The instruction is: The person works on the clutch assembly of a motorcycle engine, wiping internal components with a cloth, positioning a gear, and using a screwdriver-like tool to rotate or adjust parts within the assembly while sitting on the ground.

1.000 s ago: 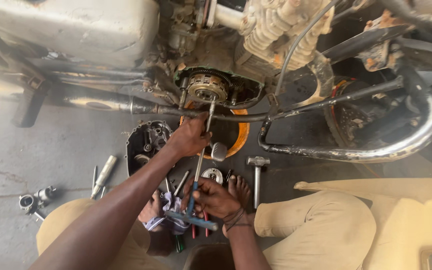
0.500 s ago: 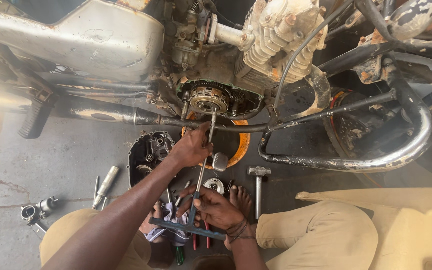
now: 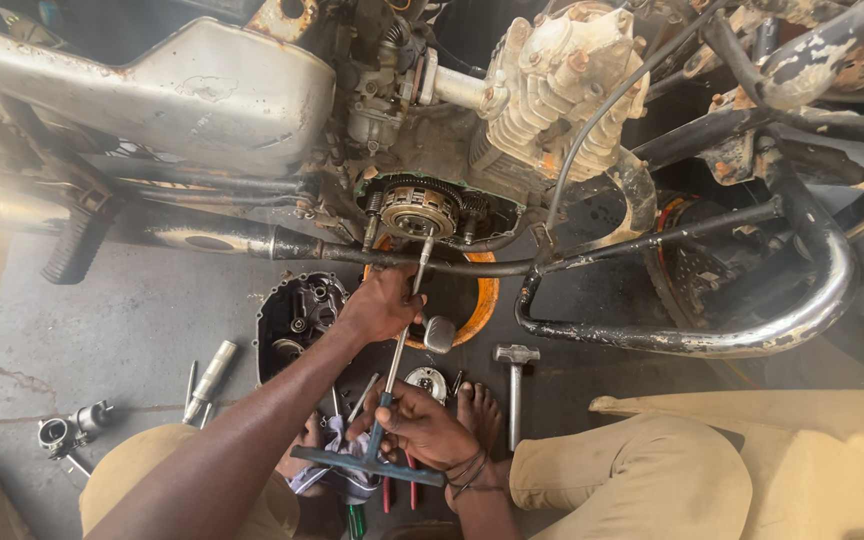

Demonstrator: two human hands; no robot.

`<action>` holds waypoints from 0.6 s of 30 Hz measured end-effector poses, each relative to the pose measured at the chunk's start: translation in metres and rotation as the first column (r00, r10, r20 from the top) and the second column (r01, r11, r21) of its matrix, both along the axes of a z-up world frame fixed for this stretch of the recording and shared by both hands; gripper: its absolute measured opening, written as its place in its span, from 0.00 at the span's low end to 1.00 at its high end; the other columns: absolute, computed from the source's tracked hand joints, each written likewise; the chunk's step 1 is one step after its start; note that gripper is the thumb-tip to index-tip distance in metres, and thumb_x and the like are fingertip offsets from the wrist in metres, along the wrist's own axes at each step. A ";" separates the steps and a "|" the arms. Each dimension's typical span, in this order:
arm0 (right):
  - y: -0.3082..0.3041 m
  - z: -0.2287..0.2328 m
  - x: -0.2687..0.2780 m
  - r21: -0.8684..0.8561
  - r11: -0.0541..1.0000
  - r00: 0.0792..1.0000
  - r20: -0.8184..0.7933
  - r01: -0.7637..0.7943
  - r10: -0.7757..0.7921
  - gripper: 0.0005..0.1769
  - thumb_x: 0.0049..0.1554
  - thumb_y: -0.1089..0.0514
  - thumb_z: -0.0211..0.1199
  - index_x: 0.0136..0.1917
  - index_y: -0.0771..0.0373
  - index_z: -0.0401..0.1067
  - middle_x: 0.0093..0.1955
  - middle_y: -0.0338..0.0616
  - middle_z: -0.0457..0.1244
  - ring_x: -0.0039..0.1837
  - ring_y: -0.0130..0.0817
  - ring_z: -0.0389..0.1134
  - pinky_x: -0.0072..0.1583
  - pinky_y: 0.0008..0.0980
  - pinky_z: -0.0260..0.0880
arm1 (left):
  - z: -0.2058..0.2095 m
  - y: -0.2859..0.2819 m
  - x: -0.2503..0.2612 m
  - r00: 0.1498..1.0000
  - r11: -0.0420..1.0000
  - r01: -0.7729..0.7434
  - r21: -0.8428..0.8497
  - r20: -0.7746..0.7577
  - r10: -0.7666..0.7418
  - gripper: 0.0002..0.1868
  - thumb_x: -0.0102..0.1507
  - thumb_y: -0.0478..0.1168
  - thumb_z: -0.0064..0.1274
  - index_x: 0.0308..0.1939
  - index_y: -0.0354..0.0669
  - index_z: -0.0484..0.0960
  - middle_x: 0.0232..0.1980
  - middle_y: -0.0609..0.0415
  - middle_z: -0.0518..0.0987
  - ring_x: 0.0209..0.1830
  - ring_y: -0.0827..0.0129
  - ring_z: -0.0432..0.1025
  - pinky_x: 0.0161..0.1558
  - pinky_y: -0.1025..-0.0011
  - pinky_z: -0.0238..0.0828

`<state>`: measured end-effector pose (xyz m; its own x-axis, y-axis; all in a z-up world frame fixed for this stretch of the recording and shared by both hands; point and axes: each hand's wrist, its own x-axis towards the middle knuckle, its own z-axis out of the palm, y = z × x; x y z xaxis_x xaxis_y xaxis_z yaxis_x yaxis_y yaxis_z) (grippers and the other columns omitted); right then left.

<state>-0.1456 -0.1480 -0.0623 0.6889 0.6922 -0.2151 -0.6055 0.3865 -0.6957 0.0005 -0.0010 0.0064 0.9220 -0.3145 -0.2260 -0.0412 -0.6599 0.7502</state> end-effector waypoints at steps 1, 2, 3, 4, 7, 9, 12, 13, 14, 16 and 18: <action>-0.001 0.008 0.002 0.017 0.999 0.999 -0.023 -0.027 0.028 0.14 0.65 0.56 0.58 0.62 0.63 0.65 0.51 0.53 0.70 0.45 0.25 0.70 0.45 0.21 0.70 | 0.000 -0.001 0.001 1.000 1.000 0.000 -0.004 -0.001 0.000 0.20 0.61 0.41 0.57 0.54 0.35 0.78 0.33 0.45 0.84 0.41 0.55 0.82 0.49 0.57 0.76; -0.002 0.012 0.002 0.034 0.998 0.997 -0.045 -0.054 0.056 0.14 0.64 0.58 0.58 0.62 0.64 0.65 0.53 0.53 0.70 0.46 0.25 0.70 0.46 0.22 0.71 | -0.001 -0.001 0.002 1.000 1.000 0.001 -0.005 -0.002 -0.001 0.20 0.61 0.41 0.57 0.54 0.35 0.78 0.33 0.45 0.84 0.41 0.55 0.82 0.49 0.57 0.76; -0.002 0.013 0.001 0.033 0.998 0.997 -0.047 -0.052 0.053 0.14 0.64 0.58 0.58 0.62 0.64 0.65 0.53 0.53 0.70 0.46 0.25 0.70 0.46 0.22 0.71 | -0.002 0.000 0.002 1.000 1.000 0.005 0.011 -0.010 -0.005 0.20 0.61 0.41 0.58 0.53 0.35 0.78 0.33 0.44 0.84 0.41 0.55 0.82 0.49 0.58 0.76; -0.001 0.010 0.001 -0.001 1.000 1.000 -0.009 -0.030 0.030 0.13 0.66 0.58 0.60 0.61 0.65 0.65 0.52 0.53 0.70 0.44 0.24 0.69 0.46 0.22 0.71 | -0.003 0.000 0.002 1.000 1.000 0.010 0.027 -0.018 -0.009 0.19 0.60 0.41 0.58 0.53 0.35 0.79 0.33 0.44 0.84 0.41 0.55 0.82 0.50 0.58 0.76; -0.004 -0.008 -0.003 -0.055 0.998 0.999 0.039 0.010 -0.008 0.12 0.66 0.58 0.63 0.58 0.66 0.66 0.49 0.54 0.70 0.41 0.24 0.67 0.43 0.22 0.70 | -0.003 -0.001 0.002 0.998 0.999 0.000 -0.038 0.069 0.002 0.29 0.58 0.40 0.60 0.61 0.34 0.73 0.32 0.43 0.84 0.41 0.54 0.82 0.50 0.58 0.74; -0.002 -0.022 -0.005 -0.075 0.997 0.998 0.054 0.022 -0.018 0.12 0.66 0.57 0.65 0.56 0.66 0.66 0.48 0.55 0.70 0.39 0.24 0.67 0.41 0.23 0.68 | 0.001 -0.002 -0.001 1.000 1.000 -0.006 -0.020 0.024 0.006 0.29 0.58 0.39 0.59 0.62 0.35 0.73 0.32 0.43 0.84 0.41 0.54 0.82 0.50 0.57 0.75; 0.006 -0.034 -0.009 -0.175 0.972 0.987 0.024 0.158 -0.156 0.14 0.64 0.59 0.70 0.55 0.63 0.66 0.42 0.44 0.62 0.36 0.22 0.61 0.36 0.21 0.63 | 0.008 -0.007 -0.003 0.999 1.000 0.011 -0.017 -0.045 -0.012 0.28 0.60 0.39 0.58 0.63 0.34 0.73 0.31 0.44 0.85 0.38 0.56 0.83 0.48 0.59 0.77; 0.006 -0.031 -0.008 -0.054 0.991 0.992 0.050 0.122 -0.120 0.13 0.67 0.59 0.68 0.56 0.64 0.66 0.45 0.43 0.63 0.44 0.24 0.65 0.45 0.23 0.67 | 0.012 -0.007 -0.003 0.997 0.999 0.028 -0.029 -0.067 -0.030 0.26 0.60 0.38 0.58 0.61 0.33 0.74 0.31 0.45 0.86 0.35 0.59 0.84 0.47 0.61 0.78; 0.007 -0.025 -0.007 0.066 0.995 0.993 0.077 0.079 -0.084 0.12 0.70 0.58 0.67 0.58 0.65 0.66 0.49 0.42 0.64 0.52 0.27 0.69 0.54 0.24 0.71 | 0.016 -0.006 -0.004 0.997 0.999 0.024 -0.030 -0.067 -0.026 0.26 0.60 0.38 0.58 0.61 0.33 0.74 0.31 0.45 0.86 0.35 0.59 0.84 0.47 0.61 0.78; -0.004 -0.005 -0.003 0.037 0.999 1.000 0.019 0.005 -0.006 0.14 0.65 0.56 0.65 0.59 0.63 0.66 0.50 0.46 0.67 0.50 0.27 0.70 0.48 0.23 0.72 | 0.024 -0.005 -0.006 0.975 0.992 -0.039 -0.122 -0.223 0.011 0.27 0.61 0.34 0.53 0.65 0.33 0.70 0.32 0.46 0.84 0.27 0.55 0.82 0.34 0.61 0.81; -0.006 0.009 0.002 0.013 0.998 0.997 -0.036 -0.061 0.061 0.16 0.60 0.54 0.63 0.59 0.60 0.67 0.51 0.49 0.70 0.48 0.27 0.71 0.42 0.21 0.72 | 0.030 -0.006 -0.005 0.981 0.990 -0.023 -0.137 -0.196 -0.004 0.27 0.62 0.33 0.53 0.66 0.32 0.69 0.32 0.46 0.85 0.27 0.59 0.82 0.32 0.64 0.80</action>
